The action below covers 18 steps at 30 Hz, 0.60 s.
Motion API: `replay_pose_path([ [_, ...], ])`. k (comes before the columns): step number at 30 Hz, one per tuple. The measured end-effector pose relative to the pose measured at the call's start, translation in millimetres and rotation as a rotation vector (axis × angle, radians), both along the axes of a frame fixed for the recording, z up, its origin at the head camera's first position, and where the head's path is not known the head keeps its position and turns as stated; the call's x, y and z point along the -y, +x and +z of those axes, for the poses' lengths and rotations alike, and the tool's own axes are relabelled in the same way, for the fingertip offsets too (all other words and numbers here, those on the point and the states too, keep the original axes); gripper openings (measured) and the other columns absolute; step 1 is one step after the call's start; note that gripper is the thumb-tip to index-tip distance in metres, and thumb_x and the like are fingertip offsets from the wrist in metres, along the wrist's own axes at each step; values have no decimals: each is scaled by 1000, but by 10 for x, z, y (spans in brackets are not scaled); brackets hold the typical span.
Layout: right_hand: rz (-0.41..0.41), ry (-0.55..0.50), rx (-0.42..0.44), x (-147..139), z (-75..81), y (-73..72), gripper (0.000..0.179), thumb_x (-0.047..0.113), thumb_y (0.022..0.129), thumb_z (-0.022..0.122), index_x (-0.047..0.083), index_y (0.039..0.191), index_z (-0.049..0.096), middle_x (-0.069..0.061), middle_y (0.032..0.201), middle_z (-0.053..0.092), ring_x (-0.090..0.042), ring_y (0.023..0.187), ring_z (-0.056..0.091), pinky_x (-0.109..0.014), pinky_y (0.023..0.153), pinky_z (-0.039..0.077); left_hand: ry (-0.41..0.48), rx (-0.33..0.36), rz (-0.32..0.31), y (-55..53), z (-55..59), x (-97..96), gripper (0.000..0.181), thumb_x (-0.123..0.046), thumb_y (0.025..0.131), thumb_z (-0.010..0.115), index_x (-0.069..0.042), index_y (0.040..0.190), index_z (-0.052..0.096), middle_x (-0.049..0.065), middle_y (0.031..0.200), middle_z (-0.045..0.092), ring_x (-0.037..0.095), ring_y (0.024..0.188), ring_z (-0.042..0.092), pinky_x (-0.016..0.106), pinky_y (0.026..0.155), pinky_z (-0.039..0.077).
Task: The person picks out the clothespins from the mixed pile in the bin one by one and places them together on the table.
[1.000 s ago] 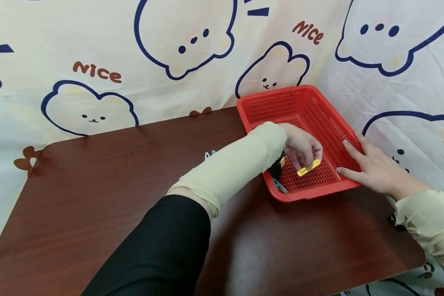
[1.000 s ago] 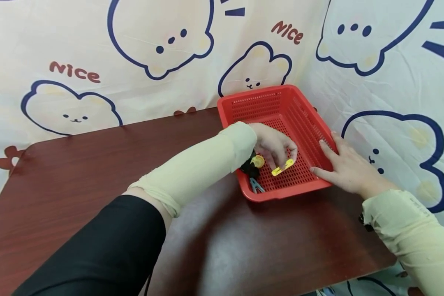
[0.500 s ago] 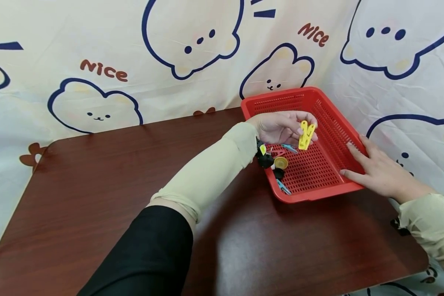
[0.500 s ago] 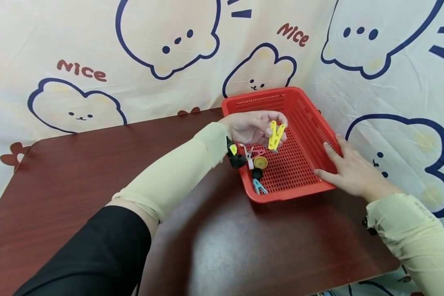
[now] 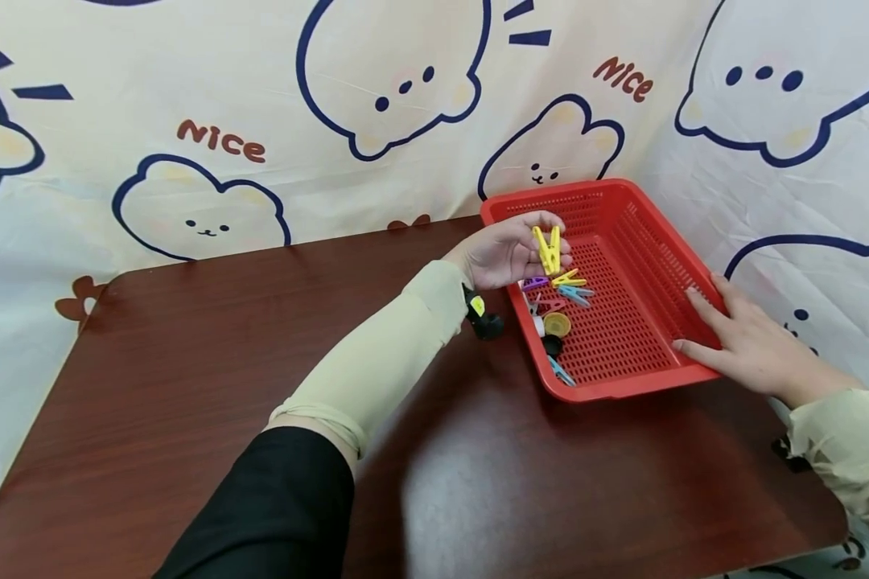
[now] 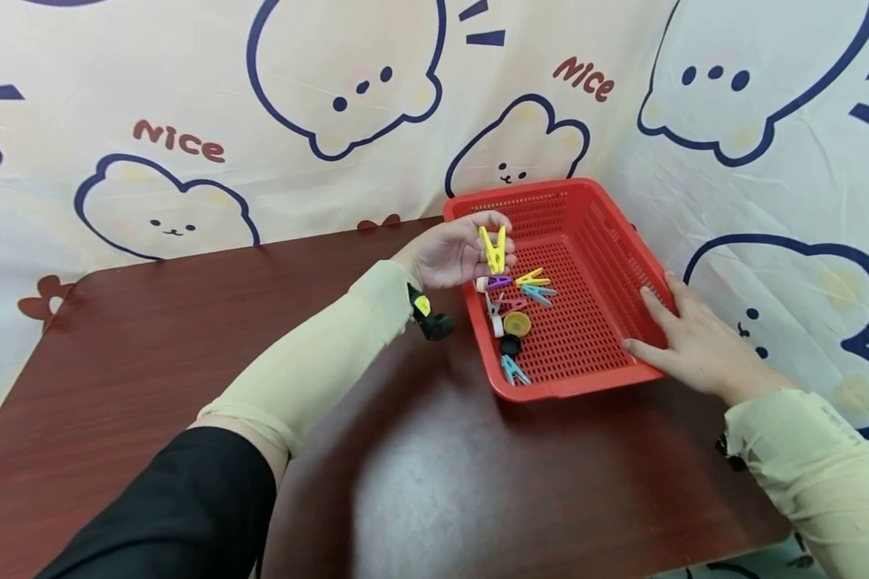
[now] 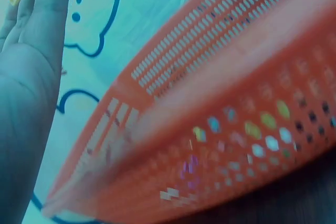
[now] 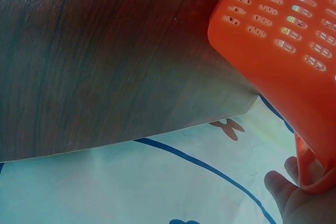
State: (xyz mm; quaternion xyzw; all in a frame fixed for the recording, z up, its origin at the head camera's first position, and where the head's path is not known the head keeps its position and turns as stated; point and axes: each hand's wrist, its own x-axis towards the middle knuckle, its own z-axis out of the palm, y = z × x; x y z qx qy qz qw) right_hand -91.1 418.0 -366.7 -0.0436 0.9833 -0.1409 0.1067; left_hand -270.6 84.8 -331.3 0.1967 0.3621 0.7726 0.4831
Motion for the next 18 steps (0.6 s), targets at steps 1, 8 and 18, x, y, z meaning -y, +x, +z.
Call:
replay_pose_path([
  [1,0,-3,0,-1,7,5,105,50,95,67,7,164,1,-31,165,-9,-62,138,16,-81,91,39,-14,3,15,-8,-15,28,31,9,96,34,-6,106,59,18,101,66,29,90,72,35,80,61],
  [8,2,2,-2,7,4,41,104,48,95,67,6,164,1,-32,165,-8,-63,136,17,-80,89,41,-68,-7,49,-49,-98,192,28,6,95,35,-6,107,58,17,105,63,26,91,71,33,80,60],
  [18,2,19,-15,23,-6,28,101,48,97,65,5,164,3,-32,165,-8,-64,134,20,-79,88,43,-157,-6,179,-105,-231,450,29,7,96,38,-8,114,56,20,114,62,30,101,68,48,114,37],
])
